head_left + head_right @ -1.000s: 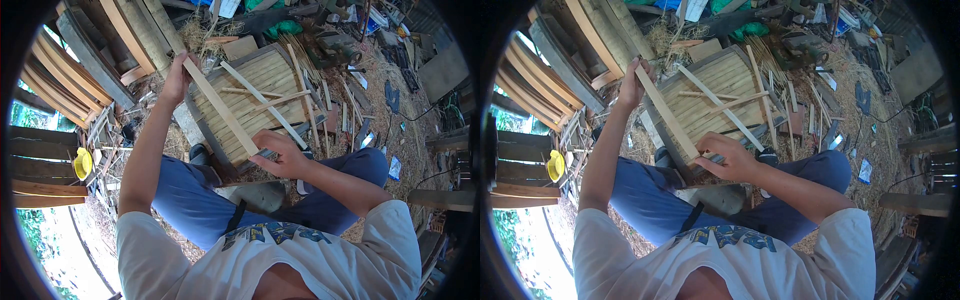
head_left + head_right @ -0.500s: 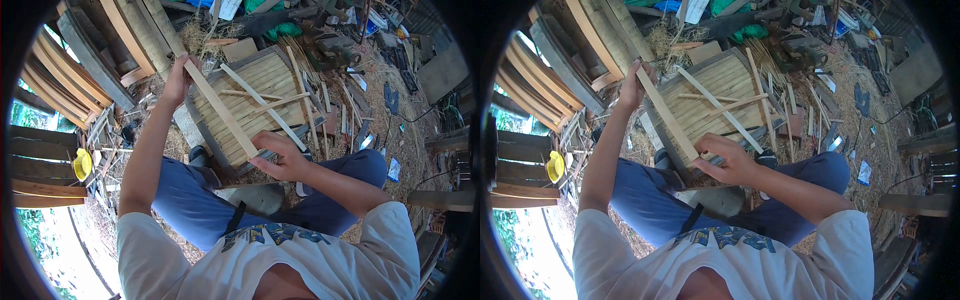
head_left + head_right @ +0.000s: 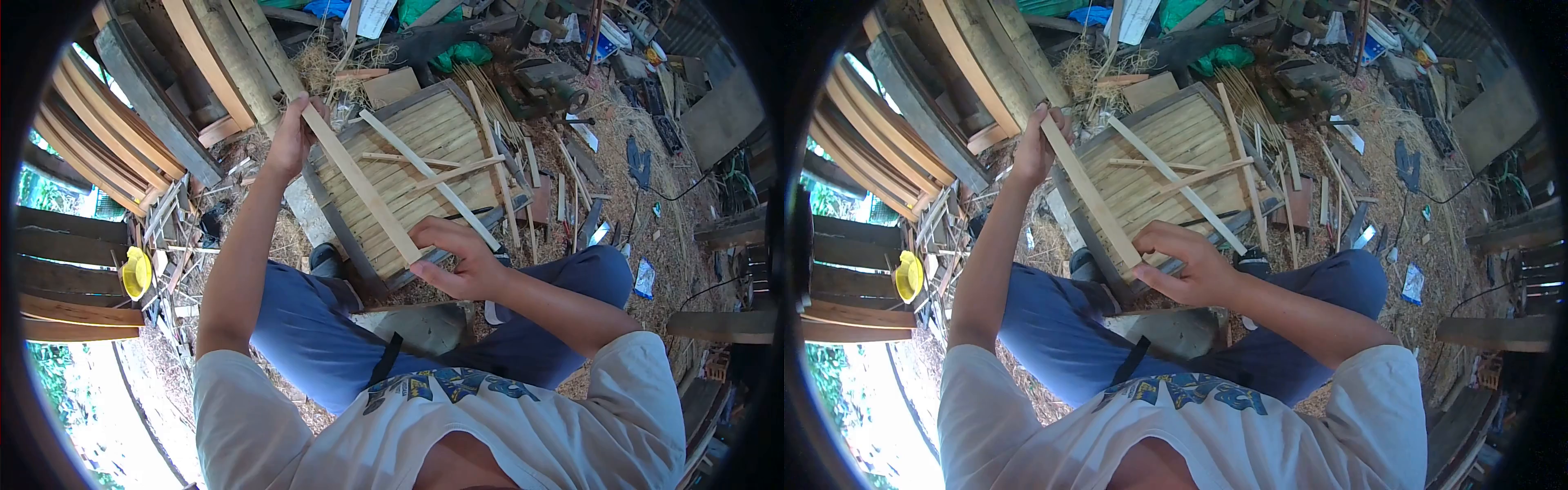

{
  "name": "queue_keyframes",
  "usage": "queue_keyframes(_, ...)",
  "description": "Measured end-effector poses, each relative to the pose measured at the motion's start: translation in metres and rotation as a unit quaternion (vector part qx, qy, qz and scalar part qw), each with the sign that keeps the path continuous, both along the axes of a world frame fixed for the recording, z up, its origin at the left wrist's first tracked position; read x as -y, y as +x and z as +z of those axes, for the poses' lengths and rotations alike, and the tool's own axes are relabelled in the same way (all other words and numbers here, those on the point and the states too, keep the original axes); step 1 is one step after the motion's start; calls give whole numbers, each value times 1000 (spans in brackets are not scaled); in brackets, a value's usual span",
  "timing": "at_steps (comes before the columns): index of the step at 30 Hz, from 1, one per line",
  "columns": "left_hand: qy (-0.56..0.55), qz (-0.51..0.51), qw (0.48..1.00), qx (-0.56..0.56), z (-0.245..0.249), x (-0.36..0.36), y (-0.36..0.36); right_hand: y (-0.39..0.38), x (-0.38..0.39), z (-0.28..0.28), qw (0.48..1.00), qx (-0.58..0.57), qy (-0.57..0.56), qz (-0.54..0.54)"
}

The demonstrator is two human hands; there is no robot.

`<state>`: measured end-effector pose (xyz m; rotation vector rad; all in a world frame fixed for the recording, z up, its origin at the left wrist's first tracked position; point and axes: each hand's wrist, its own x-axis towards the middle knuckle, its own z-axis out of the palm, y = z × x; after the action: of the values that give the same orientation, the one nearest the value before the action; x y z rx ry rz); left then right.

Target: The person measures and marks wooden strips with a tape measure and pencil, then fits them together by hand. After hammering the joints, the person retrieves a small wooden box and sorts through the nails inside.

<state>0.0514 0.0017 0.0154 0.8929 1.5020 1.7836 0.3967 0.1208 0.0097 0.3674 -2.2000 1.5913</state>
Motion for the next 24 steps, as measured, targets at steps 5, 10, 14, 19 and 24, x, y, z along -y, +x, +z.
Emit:
queue_keyframes(5,-2,2,1000,0,0,0,1,0,1,1,1000,-3,-6,-1)
queue_keyframes(10,-8,-3,1000,5,1,0,0,-1,1,1,1000,-2,0,-3)
queue_keyframes(14,-9,8,1000,5,1,0,1,0,1,5,1000,-1,4,-7)
queue_keyframes(19,-1,22,1000,12,11,-2,14,0,-3,5,1000,26,-3,8)
queue_keyframes(24,-1,20,1000,7,7,-2,9,-1,-11,2,999,11,-14,31)
